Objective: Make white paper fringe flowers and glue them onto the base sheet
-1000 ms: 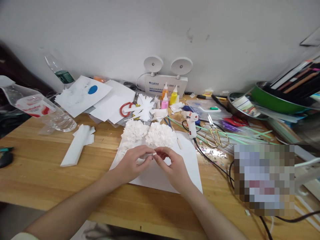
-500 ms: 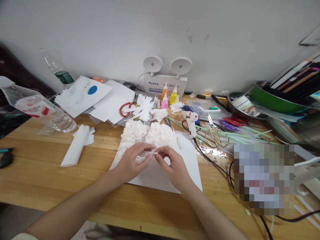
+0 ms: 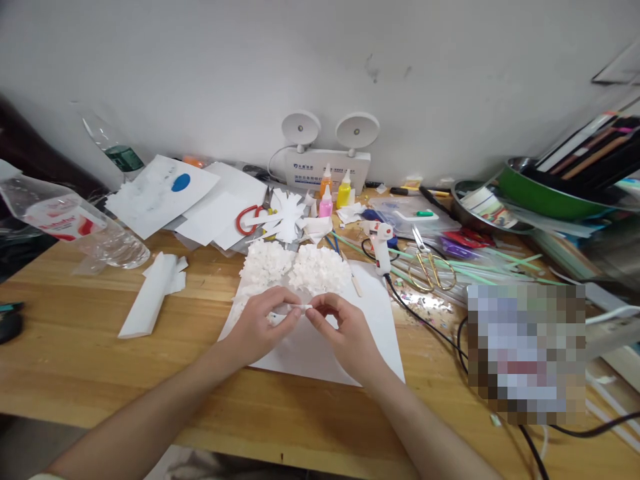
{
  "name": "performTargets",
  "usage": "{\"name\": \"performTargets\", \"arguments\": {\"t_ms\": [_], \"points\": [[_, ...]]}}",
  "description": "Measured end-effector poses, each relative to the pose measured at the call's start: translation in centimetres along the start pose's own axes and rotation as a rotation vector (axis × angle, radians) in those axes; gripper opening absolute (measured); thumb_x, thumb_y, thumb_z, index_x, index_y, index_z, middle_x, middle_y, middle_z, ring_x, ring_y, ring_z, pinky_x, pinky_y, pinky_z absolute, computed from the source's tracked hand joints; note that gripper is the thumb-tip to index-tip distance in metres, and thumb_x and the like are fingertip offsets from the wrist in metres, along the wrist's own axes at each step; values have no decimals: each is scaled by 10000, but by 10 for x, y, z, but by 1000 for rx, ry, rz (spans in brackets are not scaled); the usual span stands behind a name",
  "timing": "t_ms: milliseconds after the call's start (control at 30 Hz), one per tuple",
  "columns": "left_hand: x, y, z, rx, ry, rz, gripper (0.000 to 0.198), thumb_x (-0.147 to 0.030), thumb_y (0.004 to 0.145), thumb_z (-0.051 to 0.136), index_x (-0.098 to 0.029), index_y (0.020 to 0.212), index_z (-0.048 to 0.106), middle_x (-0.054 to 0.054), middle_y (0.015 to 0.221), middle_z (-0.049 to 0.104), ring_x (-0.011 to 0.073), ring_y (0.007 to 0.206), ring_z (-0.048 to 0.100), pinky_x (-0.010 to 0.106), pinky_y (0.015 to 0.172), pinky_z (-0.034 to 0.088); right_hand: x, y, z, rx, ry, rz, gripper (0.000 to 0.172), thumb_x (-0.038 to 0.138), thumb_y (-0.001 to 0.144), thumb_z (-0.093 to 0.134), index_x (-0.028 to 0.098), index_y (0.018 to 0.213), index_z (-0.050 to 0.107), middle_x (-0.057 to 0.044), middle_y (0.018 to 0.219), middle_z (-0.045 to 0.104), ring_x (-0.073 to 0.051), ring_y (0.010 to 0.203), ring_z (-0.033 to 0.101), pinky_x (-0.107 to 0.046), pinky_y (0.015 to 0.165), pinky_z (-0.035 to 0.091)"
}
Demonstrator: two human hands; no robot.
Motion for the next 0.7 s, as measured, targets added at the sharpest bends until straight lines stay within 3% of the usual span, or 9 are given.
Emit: {"name": "performTargets", "arguments": {"t_ms": [300, 533, 700], "points": [[-1, 0, -1, 21, -62, -49, 135, -237, 787, 461, -178, 730, 569, -4, 722, 613, 116, 674, 547, 225, 660, 426, 3, 1, 1, 46, 48, 23, 172, 351, 805, 489, 188, 781, 535, -20, 732, 535, -136, 684, 517, -263, 645, 452], [1, 1, 0, 29, -83, -67, 110, -189, 763, 468, -171, 743, 575, 5, 762, 625, 124, 718, 557, 229, 686, 424, 9, 0, 1, 105, 18, -63, 112, 295, 821, 474, 196, 817, 526, -27, 787, 526, -149, 771, 510, -282, 722, 434], [0, 1, 2, 22, -52, -18, 125, -178, 766, 449, -177, 765, 575, 12, 778, 624, 131, 742, 560, 240, 698, 428, 9, -2, 0, 69, -55, -63, 120, 302, 824, 475, 198, 805, 533, -24, 768, 545, -151, 746, 508, -287, 718, 424]]}}
Point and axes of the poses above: each hand's wrist, its own y-axis towards the middle knuckle, its own z-axis out of the palm, x = y × z, the point moved 2 cm from there along y, towards the middle knuckle
